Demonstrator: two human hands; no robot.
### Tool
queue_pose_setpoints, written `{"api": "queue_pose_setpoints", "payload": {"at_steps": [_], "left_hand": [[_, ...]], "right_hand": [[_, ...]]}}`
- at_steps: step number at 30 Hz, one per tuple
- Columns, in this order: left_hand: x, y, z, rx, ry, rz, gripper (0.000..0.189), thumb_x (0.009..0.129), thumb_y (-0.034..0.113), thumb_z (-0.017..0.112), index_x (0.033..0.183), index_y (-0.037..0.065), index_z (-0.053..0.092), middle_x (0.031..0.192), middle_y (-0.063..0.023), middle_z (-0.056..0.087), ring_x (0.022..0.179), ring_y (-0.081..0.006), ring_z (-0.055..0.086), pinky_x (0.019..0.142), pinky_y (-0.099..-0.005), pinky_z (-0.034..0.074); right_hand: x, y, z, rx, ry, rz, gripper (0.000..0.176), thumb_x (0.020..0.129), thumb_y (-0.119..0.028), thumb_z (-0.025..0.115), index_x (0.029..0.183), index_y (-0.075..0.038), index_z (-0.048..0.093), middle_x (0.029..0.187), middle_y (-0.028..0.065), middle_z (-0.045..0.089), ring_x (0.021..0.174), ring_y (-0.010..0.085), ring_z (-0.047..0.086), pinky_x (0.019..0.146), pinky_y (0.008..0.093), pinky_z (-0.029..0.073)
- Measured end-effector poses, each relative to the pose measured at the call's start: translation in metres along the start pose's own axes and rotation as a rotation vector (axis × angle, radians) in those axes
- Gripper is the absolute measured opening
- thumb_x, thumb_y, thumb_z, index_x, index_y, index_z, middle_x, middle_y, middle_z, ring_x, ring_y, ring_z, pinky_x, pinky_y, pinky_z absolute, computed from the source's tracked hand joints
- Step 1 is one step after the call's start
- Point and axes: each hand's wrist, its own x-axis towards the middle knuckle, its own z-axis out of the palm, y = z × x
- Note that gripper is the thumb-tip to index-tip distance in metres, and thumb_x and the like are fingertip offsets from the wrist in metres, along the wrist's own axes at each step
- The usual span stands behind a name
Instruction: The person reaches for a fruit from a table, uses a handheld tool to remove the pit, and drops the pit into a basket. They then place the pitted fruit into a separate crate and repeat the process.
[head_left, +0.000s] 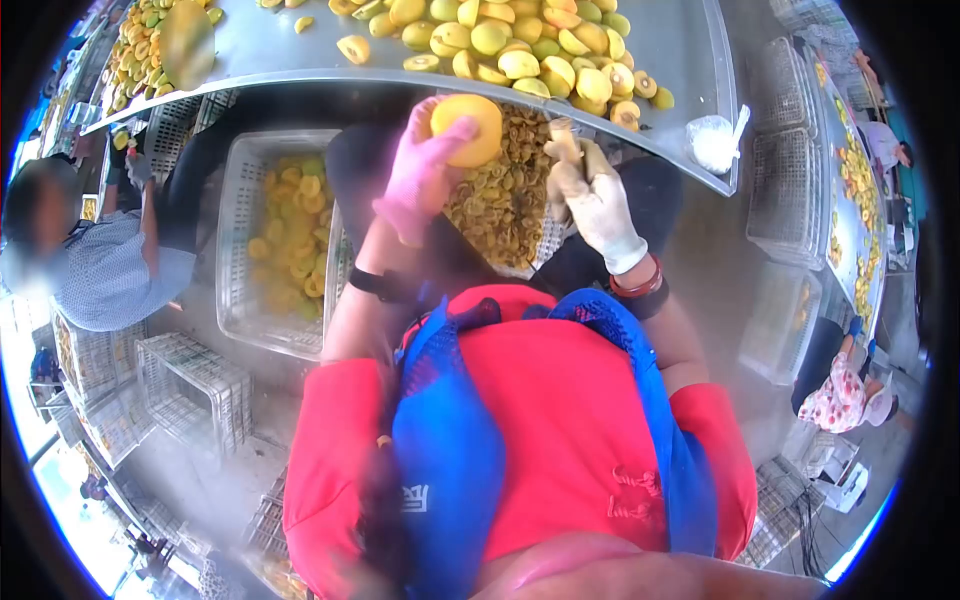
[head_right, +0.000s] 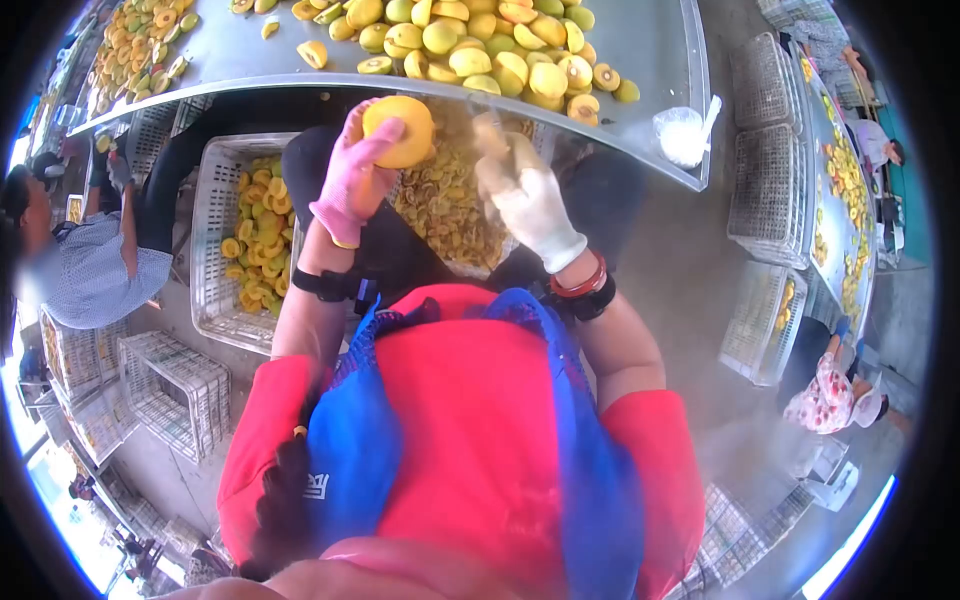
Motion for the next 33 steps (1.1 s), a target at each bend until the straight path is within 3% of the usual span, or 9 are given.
{"api": "queue_pose_setpoints", "payload": {"at_steps": [1,6,7,9,12,19,28,31,33], "left_hand": [[0.001,0.001,-0.003,-0.024,0.009,-0.024,0.042,0.09,0.005,0.066,0.126,0.005,0.045,0.118,-0.0158,0.059,0.105,-0.0321,0.064,0.089,-0.0509,0.056],[0.001,-0.014,-0.01,-0.012,-0.016,0.006,0.044,0.1,0.04,0.056,0.122,0.001,0.052,0.115,-0.0141,0.063,0.104,-0.0266,0.065,0.093,-0.042,0.053],[-0.002,-0.015,-0.004,0.01,-0.013,0.032,0.048,0.1,0.044,0.053,0.122,0.001,0.053,0.115,-0.0137,0.064,0.104,-0.0255,0.065,0.093,-0.0407,0.053],[-0.008,-0.017,0.008,0.051,-0.006,0.084,0.058,0.101,0.053,0.046,0.121,0.0,0.056,0.114,-0.0128,0.065,0.105,-0.0235,0.065,0.094,-0.0382,0.052],[-0.016,-0.015,0.024,0.165,0.065,0.14,0.053,0.102,0.046,0.05,0.128,0.0,0.053,0.117,-0.0121,0.063,0.106,-0.0213,0.063,0.094,-0.0352,0.051],[-0.021,-0.033,0.035,0.307,-0.019,0.329,0.038,0.101,0.023,0.055,0.131,0.002,0.051,0.123,-0.0103,0.058,0.111,-0.0168,0.058,0.097,-0.0312,0.047],[-0.003,-0.057,0.037,0.528,0.004,0.707,0.035,0.104,0.026,0.047,0.127,0.001,0.052,0.125,-0.0111,0.057,0.113,-0.0192,0.054,0.101,-0.0336,0.042],[0.001,-0.058,0.035,0.602,0.024,0.711,0.04,0.104,0.034,0.047,0.126,0.0,0.05,0.124,-0.0128,0.059,0.108,-0.0203,0.06,0.098,-0.0357,0.049],[0.0,-0.058,0.039,0.396,0.045,0.579,0.039,0.104,0.032,0.047,0.126,-0.001,0.049,0.123,-0.014,0.059,0.106,-0.0213,0.061,0.095,-0.0373,0.052]], "right_hand": [[-0.006,0.001,0.002,-0.03,-0.04,0.027,0.029,0.101,-0.018,0.055,0.126,-0.003,0.048,0.074,0.0003,0.055,0.055,0.0081,0.049,0.05,0.0228,0.041],[-0.011,0.024,0.011,-0.145,-0.165,-0.092,0.029,0.094,-0.003,0.054,0.123,-0.004,0.047,0.086,-0.0021,0.052,0.07,0.006,0.052,0.062,0.0238,0.048],[-0.01,0.027,0.014,-0.29,-0.082,-0.198,0.033,0.088,-0.008,0.064,0.118,-0.003,0.049,0.08,0.0128,0.06,0.065,0.025,0.062,0.061,0.0376,0.049],[-0.01,0.033,0.017,-0.422,-0.01,-0.298,0.032,0.087,-0.01,0.066,0.113,-0.004,0.048,0.08,0.0185,0.06,0.068,0.038,0.062,0.061,0.0431,0.049],[-0.012,0.031,0.021,-0.495,0.062,-0.33,0.033,0.086,-0.012,0.067,0.111,-0.004,0.048,0.08,0.0219,0.061,0.073,0.0451,0.061,0.062,0.0468,0.049],[-0.009,0.04,0.025,-0.48,0.048,-0.292,0.028,0.086,-0.006,0.063,0.109,0.0,0.049,0.081,0.0233,0.059,0.073,0.045,0.059,0.063,0.0441,0.047],[-0.006,0.023,0.024,-0.364,0.0,-0.248,0.03,0.081,-0.006,0.065,0.104,0.004,0.049,0.082,0.0269,0.062,0.082,0.0478,0.062,0.07,0.0466,0.05],[-0.004,0.028,0.022,-0.39,-0.007,-0.293,0.03,0.081,-0.005,0.065,0.105,0.003,0.049,0.082,0.0255,0.062,0.08,0.0464,0.062,0.068,0.0459,0.05],[-0.002,0.034,0.02,-0.433,-0.005,-0.354,0.028,0.083,-0.003,0.063,0.104,0.002,0.046,0.078,0.0214,0.061,0.075,0.0433,0.063,0.064,0.0445,0.048]]}}
